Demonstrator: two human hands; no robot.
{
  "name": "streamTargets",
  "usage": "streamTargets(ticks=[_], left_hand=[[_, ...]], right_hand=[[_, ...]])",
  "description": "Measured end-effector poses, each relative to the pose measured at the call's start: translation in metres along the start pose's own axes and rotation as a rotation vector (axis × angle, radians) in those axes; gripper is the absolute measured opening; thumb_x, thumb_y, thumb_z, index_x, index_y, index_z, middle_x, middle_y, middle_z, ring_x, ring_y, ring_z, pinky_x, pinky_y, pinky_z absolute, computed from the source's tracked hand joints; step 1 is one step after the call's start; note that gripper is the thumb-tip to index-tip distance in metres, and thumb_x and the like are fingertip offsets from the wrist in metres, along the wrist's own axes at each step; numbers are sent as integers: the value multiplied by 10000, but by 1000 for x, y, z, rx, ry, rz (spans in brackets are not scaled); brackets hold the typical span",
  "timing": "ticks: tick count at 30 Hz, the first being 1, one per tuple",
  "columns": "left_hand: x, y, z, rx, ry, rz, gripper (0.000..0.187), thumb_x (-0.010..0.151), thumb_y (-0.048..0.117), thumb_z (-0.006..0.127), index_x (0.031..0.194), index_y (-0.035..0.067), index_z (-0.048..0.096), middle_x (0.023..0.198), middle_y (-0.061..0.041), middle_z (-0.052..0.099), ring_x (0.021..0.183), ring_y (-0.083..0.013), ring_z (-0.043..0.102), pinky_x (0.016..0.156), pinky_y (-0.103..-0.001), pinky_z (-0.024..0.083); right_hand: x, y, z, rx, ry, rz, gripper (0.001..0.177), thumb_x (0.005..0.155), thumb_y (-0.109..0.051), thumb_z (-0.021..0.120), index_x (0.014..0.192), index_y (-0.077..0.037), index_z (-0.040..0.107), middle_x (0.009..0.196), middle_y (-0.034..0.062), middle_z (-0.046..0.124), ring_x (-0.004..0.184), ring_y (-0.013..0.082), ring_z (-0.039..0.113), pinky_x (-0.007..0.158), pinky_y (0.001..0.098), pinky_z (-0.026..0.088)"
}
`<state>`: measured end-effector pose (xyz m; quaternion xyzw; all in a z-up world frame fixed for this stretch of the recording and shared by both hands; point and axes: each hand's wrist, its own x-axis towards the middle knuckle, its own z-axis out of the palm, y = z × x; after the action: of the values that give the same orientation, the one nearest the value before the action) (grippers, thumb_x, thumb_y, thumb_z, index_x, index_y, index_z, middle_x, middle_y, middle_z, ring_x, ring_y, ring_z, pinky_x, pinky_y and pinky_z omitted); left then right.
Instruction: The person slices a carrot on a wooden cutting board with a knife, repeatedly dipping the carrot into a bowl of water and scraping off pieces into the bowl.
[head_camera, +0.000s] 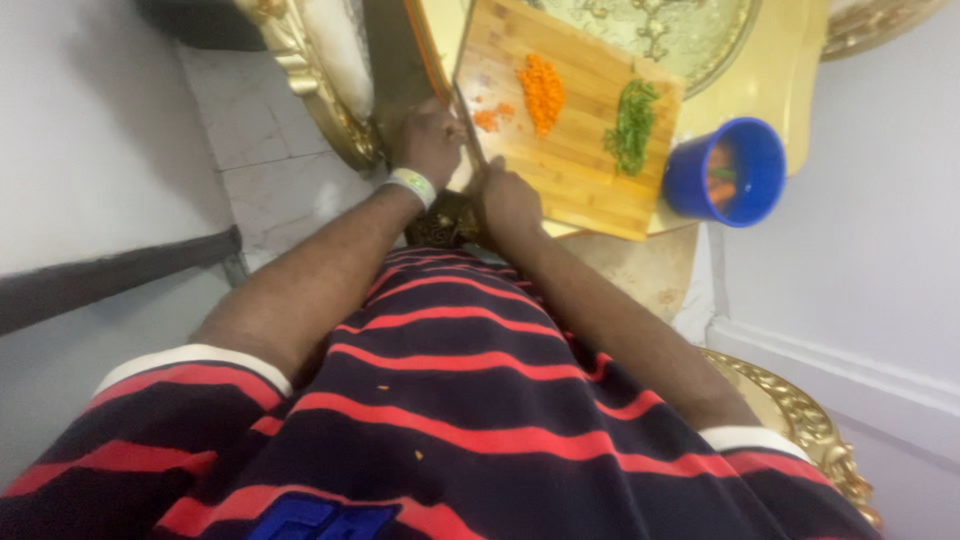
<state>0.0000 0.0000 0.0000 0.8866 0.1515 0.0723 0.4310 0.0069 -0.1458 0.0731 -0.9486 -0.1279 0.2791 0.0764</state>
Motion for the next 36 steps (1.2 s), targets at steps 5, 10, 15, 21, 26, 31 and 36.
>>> streamTargets(ticks=[5, 10, 15, 21, 26, 31, 36], left_hand=[[-3, 18, -15, -38, 15, -39, 46, 855, 140, 769, 818, 113, 773, 1036, -114, 707, 951, -288, 676, 883, -440, 532], [-6, 20, -12, -63, 59, -44, 107, 850, 118, 752, 754, 141, 794, 974, -66, 745, 934, -266, 689, 860, -418, 528], [-1, 13, -14, -14, 64, 14, 73, 826, 87, 754, 770, 120, 788, 969, -106, 745, 917, -310, 689, 858, -438, 522], [7, 17, -17, 28, 102, 153, 108, 790, 57, 740, 720, 117, 797, 938, -157, 723, 900, -369, 663, 834, -471, 525], [11, 31, -27, -5, 32, 82, 125, 837, 51, 707, 725, 80, 757, 950, -166, 710, 898, -332, 674, 854, -440, 538], [10, 31, -25, -108, 0, -116, 104, 856, 79, 689, 764, 80, 740, 985, -140, 682, 892, -302, 697, 819, -406, 553], [5, -4, -14, -55, 246, 47, 167, 849, 71, 665, 953, 98, 793, 981, -170, 723, 915, -344, 692, 812, -436, 557]], right_hand=[[1, 13, 6, 29, 132, -85, 365, 1022, -388, 504, 1067, -30, 562, 818, 239, 724, 778, 447, 706, 733, 583, 540], [-17, 19, 6, 57, 121, -98, 335, 1065, -352, 440, 1085, -40, 562, 781, 227, 714, 720, 447, 700, 700, 580, 536], [-15, 24, 8, -82, 183, -346, 314, 1002, -319, 497, 1039, -13, 560, 787, 237, 675, 663, 437, 683, 591, 552, 550], [-4, 26, 7, 61, 176, -262, 369, 1066, -328, 454, 1043, 32, 532, 756, 224, 699, 690, 425, 699, 633, 546, 557], [0, 35, 6, 16, 125, -140, 359, 1031, -334, 438, 1054, 10, 538, 782, 234, 721, 712, 437, 708, 654, 570, 550], [-16, 67, 1, 6, 167, -148, 381, 1011, -361, 463, 1040, 11, 539, 763, 241, 716, 707, 450, 703, 668, 588, 539], [-19, 64, -5, 91, 223, -283, 413, 1031, -390, 472, 1064, 16, 540, 728, 235, 700, 670, 471, 674, 639, 607, 519]])
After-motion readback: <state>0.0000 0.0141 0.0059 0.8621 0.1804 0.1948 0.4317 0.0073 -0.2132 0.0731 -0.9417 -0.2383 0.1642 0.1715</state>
